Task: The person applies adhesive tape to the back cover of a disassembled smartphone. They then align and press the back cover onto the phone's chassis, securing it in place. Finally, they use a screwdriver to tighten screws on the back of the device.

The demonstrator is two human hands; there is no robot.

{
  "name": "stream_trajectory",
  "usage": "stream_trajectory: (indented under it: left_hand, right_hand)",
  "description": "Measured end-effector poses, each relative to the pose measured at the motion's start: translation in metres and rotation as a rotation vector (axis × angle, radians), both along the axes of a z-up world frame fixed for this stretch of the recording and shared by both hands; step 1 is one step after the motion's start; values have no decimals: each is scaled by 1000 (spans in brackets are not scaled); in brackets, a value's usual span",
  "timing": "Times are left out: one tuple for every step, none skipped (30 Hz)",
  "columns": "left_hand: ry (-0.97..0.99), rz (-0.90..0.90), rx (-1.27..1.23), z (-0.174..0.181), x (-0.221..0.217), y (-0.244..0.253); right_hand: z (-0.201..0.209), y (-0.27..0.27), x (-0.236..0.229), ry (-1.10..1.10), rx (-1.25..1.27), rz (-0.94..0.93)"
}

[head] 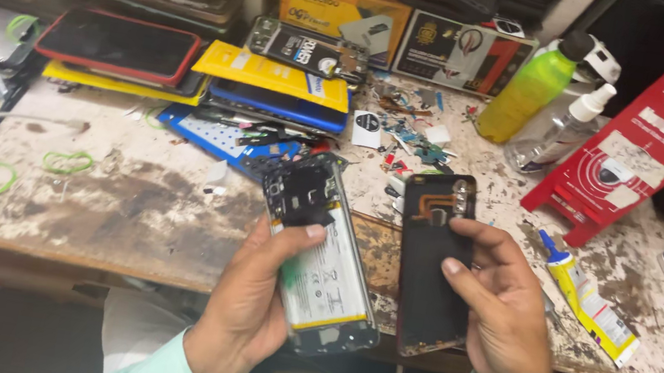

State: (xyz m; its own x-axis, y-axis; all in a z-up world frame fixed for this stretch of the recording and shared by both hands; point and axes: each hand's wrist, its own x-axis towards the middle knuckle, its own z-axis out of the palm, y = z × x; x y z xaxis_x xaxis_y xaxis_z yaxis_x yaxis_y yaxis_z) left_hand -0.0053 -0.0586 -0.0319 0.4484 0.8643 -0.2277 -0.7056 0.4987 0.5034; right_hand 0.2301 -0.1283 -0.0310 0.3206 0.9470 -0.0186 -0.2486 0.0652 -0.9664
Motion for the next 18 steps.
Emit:
stream_trajectory:
  left_hand:
    - [-19,-10,-3,0,2,-1]
    - [-38,-18,-7,0,4,-3]
    - [-50,-35,-5,0,5,-4]
    - [-62,-44,-1,1,6,-6]
    - [-74,-54,2,1,7,-6]
    - [-74,-43,-35,2,7,-6]
    - [-74,-33,-72,3,7,-8]
    - [-75,-24,-109,4,8,-8]
    - [-59,-40,-57,5,8,-8]
    - [-42,-56,-3,6,6,-8]
    - [-26,-71,50,7,5,-8]
    - [1,-69,64,7,4,-8]
    - [27,-67,78,7,2,-8]
    - [53,-64,90,6,1,-9]
    - [41,-90,110,4,1,-9]
    - [29,-111,128,2,1,-9]
    - [17,-132,147,0,1,-10]
    - [6,-140,172,-2,2,-11]
  right_hand:
    - [1,2,-2,-9,-17,-20]
    - [2,5,-4,-18,27,-9]
    - [3,7,-6,-28,72,3]
    - [5,10,-9,-38,116,21]
    - [7,11,-11,-41,124,29]
    - [9,13,-13,-45,130,41]
    - [10,14,-15,-50,137,52]
    - [12,14,-17,-70,128,53]
    - [13,15,-18,-90,118,55]
    - [14,15,-20,-108,109,56]
    - [15,15,-21,-128,97,53]
    - [15,15,-22,-146,87,50]
    - [16,16,-23,-164,77,47]
    - [16,16,-24,-176,66,47]
    - [16,16,-25,-187,55,48]
    - [16,16,-26,-199,43,55]
    - [17,16,-27,-213,40,64]
    - [18,17,-29,-228,45,70]
